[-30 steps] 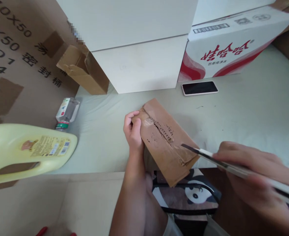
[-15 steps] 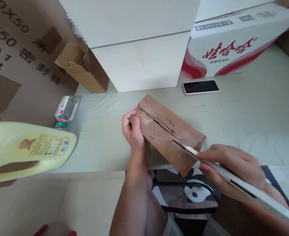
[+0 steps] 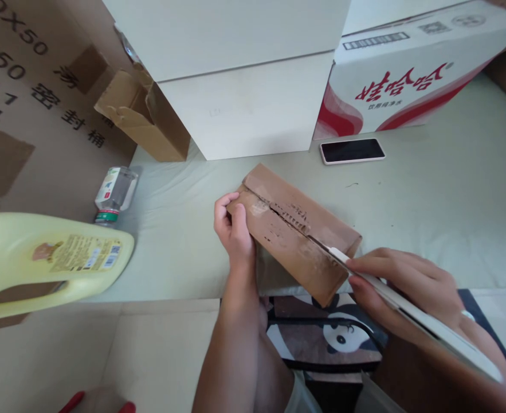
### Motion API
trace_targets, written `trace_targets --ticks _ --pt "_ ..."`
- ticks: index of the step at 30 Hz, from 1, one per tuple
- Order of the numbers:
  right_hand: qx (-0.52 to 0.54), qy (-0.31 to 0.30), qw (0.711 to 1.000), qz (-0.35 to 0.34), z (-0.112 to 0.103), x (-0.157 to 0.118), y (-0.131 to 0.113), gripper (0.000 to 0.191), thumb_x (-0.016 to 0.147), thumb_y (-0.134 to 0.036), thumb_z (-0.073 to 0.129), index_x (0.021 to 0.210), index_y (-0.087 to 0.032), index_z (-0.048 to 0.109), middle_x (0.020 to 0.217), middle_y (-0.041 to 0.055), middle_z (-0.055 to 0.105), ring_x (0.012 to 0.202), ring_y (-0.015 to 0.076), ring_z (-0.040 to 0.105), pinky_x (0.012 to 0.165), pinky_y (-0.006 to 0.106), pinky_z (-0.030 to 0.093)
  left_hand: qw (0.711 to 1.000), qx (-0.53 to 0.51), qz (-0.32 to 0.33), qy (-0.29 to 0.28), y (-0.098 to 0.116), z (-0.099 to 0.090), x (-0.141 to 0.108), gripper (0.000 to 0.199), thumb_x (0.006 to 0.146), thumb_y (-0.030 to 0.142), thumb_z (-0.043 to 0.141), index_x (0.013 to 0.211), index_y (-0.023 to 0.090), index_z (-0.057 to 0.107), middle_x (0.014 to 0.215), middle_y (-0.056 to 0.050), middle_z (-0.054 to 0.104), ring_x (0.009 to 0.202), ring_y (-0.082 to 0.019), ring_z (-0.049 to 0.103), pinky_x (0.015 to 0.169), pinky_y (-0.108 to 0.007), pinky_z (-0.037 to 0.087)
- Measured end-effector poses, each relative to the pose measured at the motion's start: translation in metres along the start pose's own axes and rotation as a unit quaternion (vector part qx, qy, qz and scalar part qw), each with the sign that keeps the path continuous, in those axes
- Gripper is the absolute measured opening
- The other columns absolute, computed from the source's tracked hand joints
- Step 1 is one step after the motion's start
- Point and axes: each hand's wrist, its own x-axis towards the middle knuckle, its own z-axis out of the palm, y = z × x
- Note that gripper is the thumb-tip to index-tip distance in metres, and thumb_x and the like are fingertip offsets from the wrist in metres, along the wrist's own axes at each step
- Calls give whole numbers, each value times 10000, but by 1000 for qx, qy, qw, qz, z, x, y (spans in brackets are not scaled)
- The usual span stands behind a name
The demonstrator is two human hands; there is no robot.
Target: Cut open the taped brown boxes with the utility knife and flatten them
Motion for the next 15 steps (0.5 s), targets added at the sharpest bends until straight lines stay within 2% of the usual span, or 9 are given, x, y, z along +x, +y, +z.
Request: trace_targets --ticks 3,7,11,15 --pt "16 -21 998 -57 3 0 6 153 890 -89 624 981 -211 605 685 -1 688 515 95 634 493 203 517 1000 -3 3 6 1 0 0 184 748 323 675 879 194 685 750 6 608 633 -108 501 583 -238 389" --pt "23 -26 997 -62 7 1 11 171 890 -79 615 999 -209 596 687 -4 680 522 95 634 494 205 518 1000 -8 -1 3 1 0 0 185 750 327 678 881 196 683 723 15 590 609 -103 478 565 -236 371" --pt "7 -7 998 -63 10 0 13 157 889 -88 617 977 -217 593 676 -18 669 510 94 624 484 208 506 1000 1 3 0 0 1 0 182 755 321 676 886 195 686 766 1 617 649 -113 506 609 -250 395" --pt "-12 -17 999 -48 8 -4 11 161 878 -81 606 939 -228 580 632 -33 622 480 96 577 475 229 482 1000 11 15 -6 -2 1 -1 185 798 338 657 911 194 687 795 -10 624 679 -125 518 644 -265 410"
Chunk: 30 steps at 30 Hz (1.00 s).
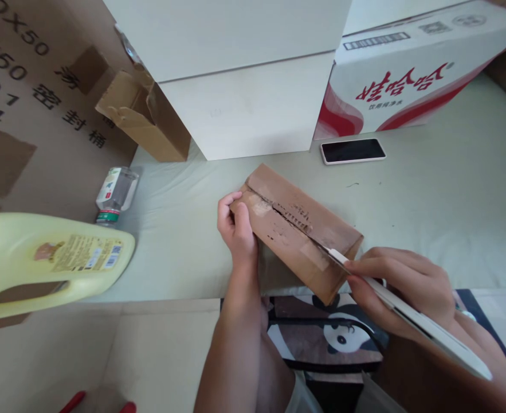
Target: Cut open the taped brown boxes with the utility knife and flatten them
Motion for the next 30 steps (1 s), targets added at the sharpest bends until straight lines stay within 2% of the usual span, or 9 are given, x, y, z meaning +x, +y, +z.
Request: trace_targets --ticks 4,10,15,21,27,30 --pt "1 27 1000 13 -4 -2 -4 147 877 -100 570 892 -246 565 578 -46 526 427 97 459 430 255 411 1000 15 10 -9 -2 -1 -1 188 826 348 642 931 197 685 845 -25 641 728 -142 554 688 -281 438" --pt "13 -22 1000 12 -5 5 -4 119 881 -112 579 900 -228 560 592 -48 567 425 78 488 418 213 412 999 34 15 -12 -3 -2 0 198 840 377 630 939 212 680 888 -35 664 788 -160 585 729 -292 463" --pt "15 -25 1000 9 -13 6 -2 138 878 -106 559 882 -243 554 578 -47 569 428 92 514 424 227 428 999 30 12 -22 -2 -1 0 210 833 388 637 937 211 682 851 -27 647 743 -150 567 687 -280 449" --pt "60 6 998 21 -21 -6 6 170 855 -64 525 860 -227 570 584 -23 556 439 94 491 403 242 380 999 20 20 -30 -1 0 0 185 827 365 646 905 204 693 826 -20 637 708 -139 535 671 -277 430" --pt "94 5 995 31 -28 -9 6 221 811 -34 547 779 -251 520 539 -38 427 423 116 391 393 293 310 999 22 29 -26 -1 0 0 170 822 345 649 898 202 702 777 -6 617 643 -121 476 620 -266 391" --pt "105 32 993 46 -30 -15 4 199 851 -81 552 765 -258 519 532 -27 424 408 126 390 389 310 300 999 20 23 -23 1 0 0 171 818 355 652 885 203 693 795 -15 625 666 -128 501 628 -268 406"
